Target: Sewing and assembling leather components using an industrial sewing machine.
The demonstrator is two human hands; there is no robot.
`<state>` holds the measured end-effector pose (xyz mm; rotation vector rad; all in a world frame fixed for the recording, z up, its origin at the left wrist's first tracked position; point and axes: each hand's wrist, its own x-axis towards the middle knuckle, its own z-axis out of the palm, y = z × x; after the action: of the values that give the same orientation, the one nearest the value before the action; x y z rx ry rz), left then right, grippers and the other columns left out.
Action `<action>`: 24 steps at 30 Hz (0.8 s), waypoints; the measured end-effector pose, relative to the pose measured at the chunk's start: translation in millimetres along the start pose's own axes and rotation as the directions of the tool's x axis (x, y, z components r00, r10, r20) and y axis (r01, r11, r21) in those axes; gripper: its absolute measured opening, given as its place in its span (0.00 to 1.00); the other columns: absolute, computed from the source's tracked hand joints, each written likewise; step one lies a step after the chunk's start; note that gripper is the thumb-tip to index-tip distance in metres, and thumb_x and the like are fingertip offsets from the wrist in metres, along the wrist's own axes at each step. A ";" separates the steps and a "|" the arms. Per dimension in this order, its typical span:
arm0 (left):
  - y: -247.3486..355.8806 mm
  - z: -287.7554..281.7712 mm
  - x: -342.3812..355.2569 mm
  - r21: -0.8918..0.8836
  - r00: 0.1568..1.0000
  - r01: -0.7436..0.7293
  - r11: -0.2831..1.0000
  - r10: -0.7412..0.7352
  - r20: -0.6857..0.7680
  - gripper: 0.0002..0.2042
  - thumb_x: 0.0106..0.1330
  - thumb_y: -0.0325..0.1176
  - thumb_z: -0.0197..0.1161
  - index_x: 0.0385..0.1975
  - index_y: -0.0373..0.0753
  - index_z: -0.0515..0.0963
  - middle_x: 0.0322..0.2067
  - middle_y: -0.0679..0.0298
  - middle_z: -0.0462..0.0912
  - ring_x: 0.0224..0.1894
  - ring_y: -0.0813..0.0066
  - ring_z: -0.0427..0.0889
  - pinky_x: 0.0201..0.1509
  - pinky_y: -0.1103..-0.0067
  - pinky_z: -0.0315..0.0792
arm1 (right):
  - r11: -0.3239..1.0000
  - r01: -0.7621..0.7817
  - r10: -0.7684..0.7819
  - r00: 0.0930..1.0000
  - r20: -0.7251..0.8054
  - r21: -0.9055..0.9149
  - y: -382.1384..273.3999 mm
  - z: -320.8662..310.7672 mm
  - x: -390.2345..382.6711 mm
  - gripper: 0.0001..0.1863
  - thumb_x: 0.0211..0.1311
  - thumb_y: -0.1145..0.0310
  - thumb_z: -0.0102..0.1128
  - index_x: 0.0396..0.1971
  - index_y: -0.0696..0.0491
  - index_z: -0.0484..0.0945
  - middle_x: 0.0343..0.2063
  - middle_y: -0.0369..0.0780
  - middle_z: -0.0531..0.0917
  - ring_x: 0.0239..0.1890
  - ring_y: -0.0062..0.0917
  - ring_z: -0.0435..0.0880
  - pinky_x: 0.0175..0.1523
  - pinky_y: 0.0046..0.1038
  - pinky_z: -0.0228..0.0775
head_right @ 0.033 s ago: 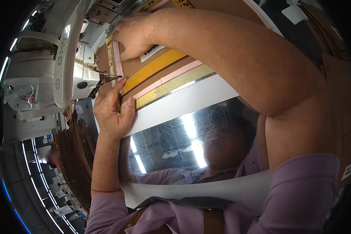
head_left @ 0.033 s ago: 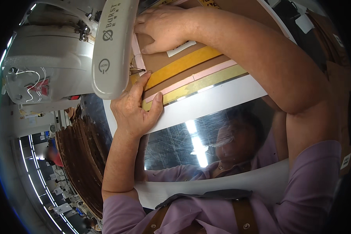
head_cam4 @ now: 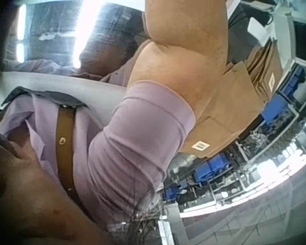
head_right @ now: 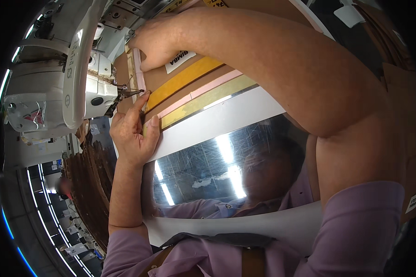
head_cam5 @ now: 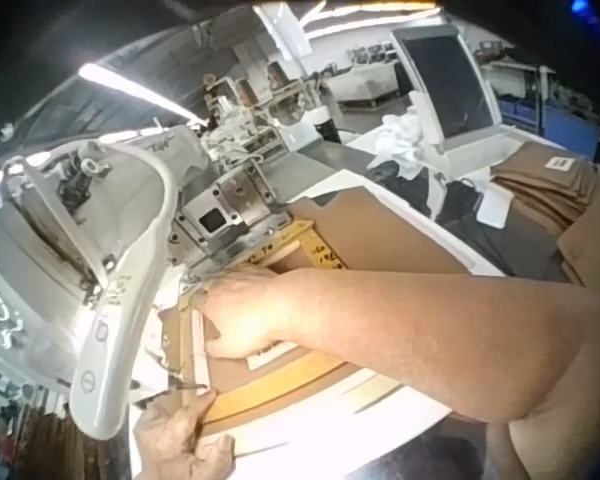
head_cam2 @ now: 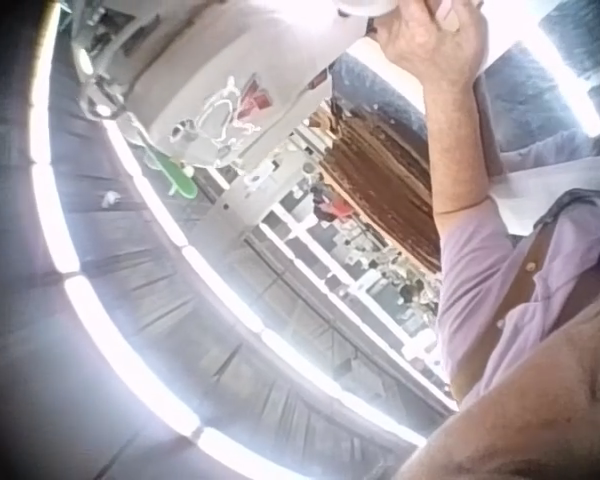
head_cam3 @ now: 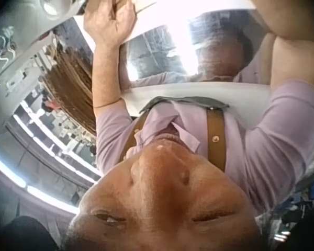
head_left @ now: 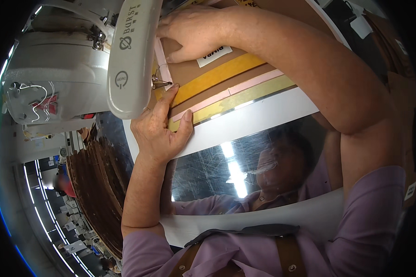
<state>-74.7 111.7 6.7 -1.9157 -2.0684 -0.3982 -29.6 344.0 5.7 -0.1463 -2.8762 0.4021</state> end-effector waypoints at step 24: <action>-1.7 -1.5 -5.5 -0.028 0.979 -0.151 0.988 0.145 -0.144 0.10 0.54 0.31 0.70 0.36 0.37 0.86 0.17 0.66 0.82 0.17 0.74 0.74 0.29 0.78 0.66 | 0.617 0.188 -0.244 0.969 -0.042 0.764 -3.8 4.5 -6.2 0.16 0.49 0.64 0.79 0.38 0.51 0.88 0.24 0.29 0.76 0.30 0.16 0.75 0.37 0.23 0.68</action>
<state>-76.0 106.0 5.9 -1.9866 -1.8287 -0.5271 -24.9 338.4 1.2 0.3735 -2.4536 1.5418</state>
